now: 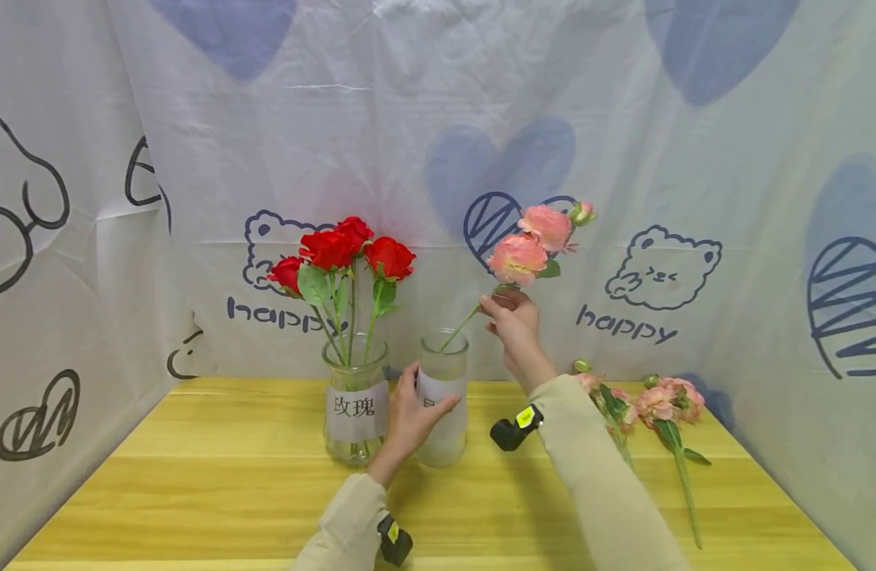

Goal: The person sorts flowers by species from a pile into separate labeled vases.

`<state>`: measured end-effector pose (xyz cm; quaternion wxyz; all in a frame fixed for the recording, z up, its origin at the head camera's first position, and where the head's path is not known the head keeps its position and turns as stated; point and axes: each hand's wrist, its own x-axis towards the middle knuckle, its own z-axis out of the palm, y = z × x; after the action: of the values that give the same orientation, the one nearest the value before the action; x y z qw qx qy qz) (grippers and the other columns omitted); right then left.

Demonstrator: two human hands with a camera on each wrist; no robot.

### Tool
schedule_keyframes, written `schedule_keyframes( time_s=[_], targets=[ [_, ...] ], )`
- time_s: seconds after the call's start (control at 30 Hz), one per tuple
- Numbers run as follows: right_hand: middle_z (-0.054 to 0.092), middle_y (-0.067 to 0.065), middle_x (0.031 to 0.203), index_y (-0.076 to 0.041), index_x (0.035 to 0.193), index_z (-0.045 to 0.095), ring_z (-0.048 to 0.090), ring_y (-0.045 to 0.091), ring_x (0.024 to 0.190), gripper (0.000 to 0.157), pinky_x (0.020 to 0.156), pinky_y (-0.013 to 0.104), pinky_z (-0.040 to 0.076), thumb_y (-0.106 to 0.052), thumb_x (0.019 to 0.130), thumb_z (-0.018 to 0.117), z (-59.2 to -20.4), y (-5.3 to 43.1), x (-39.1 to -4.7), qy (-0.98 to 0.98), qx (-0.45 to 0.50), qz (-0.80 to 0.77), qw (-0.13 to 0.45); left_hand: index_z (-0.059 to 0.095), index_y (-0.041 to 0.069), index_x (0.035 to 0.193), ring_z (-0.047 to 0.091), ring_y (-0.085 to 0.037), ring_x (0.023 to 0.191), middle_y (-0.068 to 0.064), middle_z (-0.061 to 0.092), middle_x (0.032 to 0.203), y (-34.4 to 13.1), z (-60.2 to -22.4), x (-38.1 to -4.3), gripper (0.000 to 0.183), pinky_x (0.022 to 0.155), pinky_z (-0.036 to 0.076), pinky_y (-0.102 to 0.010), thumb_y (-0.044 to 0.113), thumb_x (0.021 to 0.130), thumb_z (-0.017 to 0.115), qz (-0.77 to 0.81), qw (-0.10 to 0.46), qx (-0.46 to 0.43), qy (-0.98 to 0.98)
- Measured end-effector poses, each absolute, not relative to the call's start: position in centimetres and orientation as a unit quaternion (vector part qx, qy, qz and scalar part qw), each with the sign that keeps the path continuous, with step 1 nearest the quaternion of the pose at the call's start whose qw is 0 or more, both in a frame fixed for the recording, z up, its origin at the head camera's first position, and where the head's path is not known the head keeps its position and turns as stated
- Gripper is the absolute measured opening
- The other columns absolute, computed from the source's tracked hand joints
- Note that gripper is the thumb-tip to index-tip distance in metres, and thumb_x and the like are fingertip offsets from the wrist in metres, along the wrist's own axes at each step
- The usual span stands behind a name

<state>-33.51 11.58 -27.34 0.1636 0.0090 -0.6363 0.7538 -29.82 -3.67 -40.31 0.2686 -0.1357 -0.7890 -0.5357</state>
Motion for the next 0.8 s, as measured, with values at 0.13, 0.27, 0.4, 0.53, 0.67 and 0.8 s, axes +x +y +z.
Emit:
schedule_keyframes(
  time_s=[0.13, 0.27, 0.4, 0.53, 0.67, 0.8],
  targets=[
    [0.059, 0.007, 0.098, 0.005, 0.118, 0.053, 0.060, 0.002, 0.067, 0.030, 0.053, 0.017, 0.047, -0.001, 0.091, 0.065, -27.4, 10.8, -33.2, -0.670, 0.041, 0.717, 0.189, 0.045, -0.007, 0.132, 0.058, -0.040, 0.100, -0.027, 0.056, 0.120, -3.7, -40.3, -29.8, 0.077, 0.081, 0.052, -0.052, 0.024, 0.075, 0.084, -0.537, 0.268, -0.139, -0.788],
    [0.062, 0.012, 0.095, 0.006, 0.111, 0.056, 0.059, 0.004, 0.069, 0.026, 0.051, 0.016, 0.047, 0.002, 0.088, 0.066, -27.6, 10.2, -33.0, -0.695, 0.067, 0.680, 0.222, 0.044, -0.008, 0.133, 0.058, -0.040, 0.101, -0.028, 0.055, 0.121, -3.7, -40.3, -29.8, 0.077, 0.082, 0.052, -0.052, 0.024, 0.075, 0.084, -0.538, 0.265, -0.139, -0.787],
    [0.066, 0.019, 0.097, 0.006, 0.107, 0.059, 0.059, 0.007, 0.071, 0.023, 0.050, 0.015, 0.047, 0.001, 0.086, 0.068, -27.7, 9.9, -33.0, -0.718, 0.086, 0.646, 0.243, 0.044, -0.008, 0.133, 0.058, -0.040, 0.100, -0.027, 0.056, 0.120, -3.7, -40.3, -29.8, 0.077, 0.081, 0.052, -0.052, 0.024, 0.075, 0.084, -0.538, 0.265, -0.139, -0.788],
    [0.067, 0.021, 0.098, 0.006, 0.106, 0.059, 0.061, 0.013, 0.074, 0.023, 0.051, 0.015, 0.047, 0.002, 0.085, 0.069, -27.7, 9.6, -32.9, -0.738, 0.094, 0.620, 0.249, 0.044, -0.008, 0.133, 0.058, -0.040, 0.100, -0.027, 0.056, 0.119, -3.7, -40.4, -29.9, 0.077, 0.081, 0.052, -0.051, 0.023, 0.074, 0.084, -0.534, 0.265, -0.138, -0.791],
    [0.067, 0.020, 0.096, 0.006, 0.105, 0.059, 0.063, 0.022, 0.079, 0.023, 0.053, 0.015, 0.048, 0.002, 0.085, 0.070, -27.8, 9.4, -32.6, -0.758, 0.100, 0.592, 0.255, 0.043, -0.009, 0.133, 0.058, -0.040, 0.101, -0.028, 0.055, 0.120, -3.6, -40.4, -29.9, 0.078, 0.082, 0.052, -0.052, 0.022, 0.075, 0.084, -0.534, 0.263, -0.138, -0.791],
    [0.067, 0.019, 0.095, 0.006, 0.103, 0.060, 0.064, 0.028, 0.082, 0.021, 0.054, 0.016, 0.049, 0.000, 0.086, 0.070, -27.9, 9.3, -32.4, -0.769, 0.113, 0.571, 0.262, 0.043, -0.009, 0.133, 0.058, -0.041, 0.101, -0.028, 0.055, 0.120, -3.7, -40.3, -29.9, 0.077, 0.082, 0.052, -0.052, 0.022, 0.075, 0.084, -0.537, 0.263, -0.139, -0.789]
  ],
)
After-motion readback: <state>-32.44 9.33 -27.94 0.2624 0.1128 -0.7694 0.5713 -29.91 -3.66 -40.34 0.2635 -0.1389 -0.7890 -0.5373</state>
